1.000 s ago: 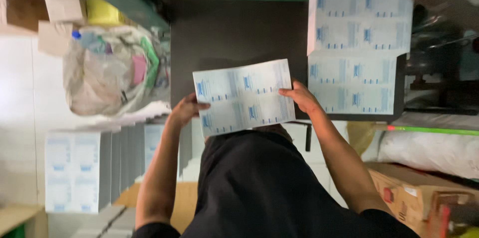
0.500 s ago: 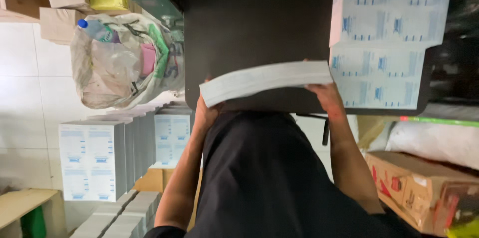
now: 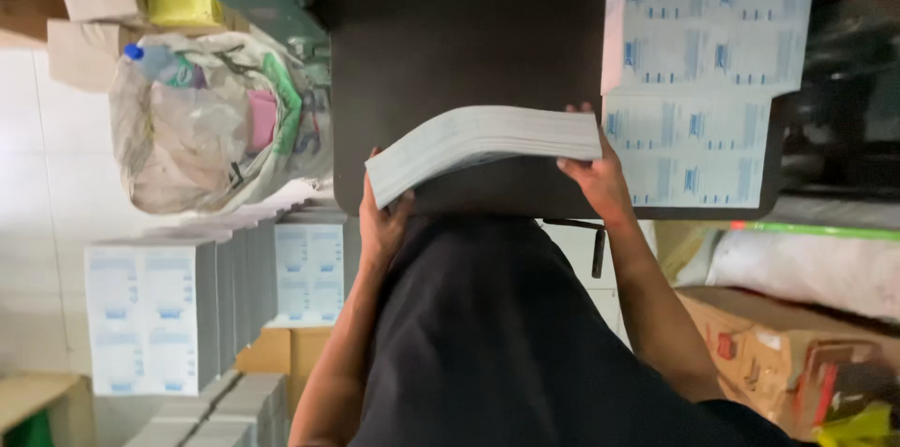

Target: The person picks up stacks of white papers with blue printed patterns from a table and arranges them into a larger pile. The person repeatedly lifts, aligns, and places the paper stacks by hand in a cluttered room.

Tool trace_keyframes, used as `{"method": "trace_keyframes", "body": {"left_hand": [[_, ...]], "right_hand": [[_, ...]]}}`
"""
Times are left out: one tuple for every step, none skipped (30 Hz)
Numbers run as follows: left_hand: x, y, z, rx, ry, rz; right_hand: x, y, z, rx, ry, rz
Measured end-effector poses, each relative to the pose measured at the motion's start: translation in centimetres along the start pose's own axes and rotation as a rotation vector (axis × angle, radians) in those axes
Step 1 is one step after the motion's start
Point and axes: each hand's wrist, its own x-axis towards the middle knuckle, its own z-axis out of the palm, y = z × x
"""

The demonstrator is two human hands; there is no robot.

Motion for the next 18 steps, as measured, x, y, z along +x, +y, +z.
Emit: {"method": "trace_keyframes", "body": {"left_hand": [[-0.3,0.5,-0.1,-0.004,0.016,-0.004],[-0.6,1.1,-0.3,0.040,-0.014,-0.052],[-0.5,1.7,-0.4,0.083,-0.040,-0.092],[0.2,1.1,-0.3,0.078,-0.019,-0.088],[0.7,0.6,-0.5,0.099,-0.003,-0.050],[1.3,-0.1,-0.6,0.120,0.014,-0.013],[1.9,-0.8,-0.6,0.122,0.021,-0.024],[2.6,-1.5,-0.5,0.166,0.033,-0.007],[3.5,-2.2,-0.2,0.206,0.035,0.016],[2.2,-2.7,-0.3,0.205,0.032,0.011],[2.0,-3.0,-0.2,0.203,0.027,0.020],[1.9,-3.4,-0.2,0.201,0.022,0.029],[1.6,-2.4,0.0,0.203,0.015,0.031],[1.2,-1.4,0.2,0.134,0.028,0.038],[0.2,-0.5,0.3,0.066,0.034,0.033],[-0.2,-1.2,0.3,0.071,0.020,0.023],[-0.2,-2.0,0.4,0.093,-0.003,-0.020],[-0.2,-2.7,0.5,0.115,-0.025,-0.062]], "right_hand": [[-0.4,0.9,0.0,-0.004,-0.016,-0.006],[-0.8,1.8,0.1,-0.061,0.009,0.009],[-0.7,2.7,0.1,-0.118,0.035,0.014],[-0.5,3.9,-0.1,-0.121,0.021,-0.002],[-0.5,5.2,0.0,-0.209,0.067,-0.012],[-0.4,6.6,0.0,-0.296,0.115,-0.023],[0.4,6.6,-0.1,-0.295,0.102,-0.020],[1.2,6.6,-0.3,-0.368,0.113,-0.100],[2.0,6.7,-0.7,-0.444,0.134,-0.177],[1.0,7.3,-0.9,-0.446,0.131,-0.172],[1.0,7.7,-1.2,-0.411,0.137,-0.162],[1.1,8.1,-1.4,-0.375,0.142,-0.152],[1.0,6.5,-1.0,-0.373,0.149,-0.148],[0.9,5.1,-0.5,-0.251,0.126,-0.134],[0.1,3.7,0.0,-0.128,0.101,-0.107],[-0.2,3.1,0.2,-0.126,0.106,-0.091],[-0.1,2.5,0.3,-0.047,0.069,-0.055],[0.0,1.8,0.4,0.033,0.032,-0.021]]}}
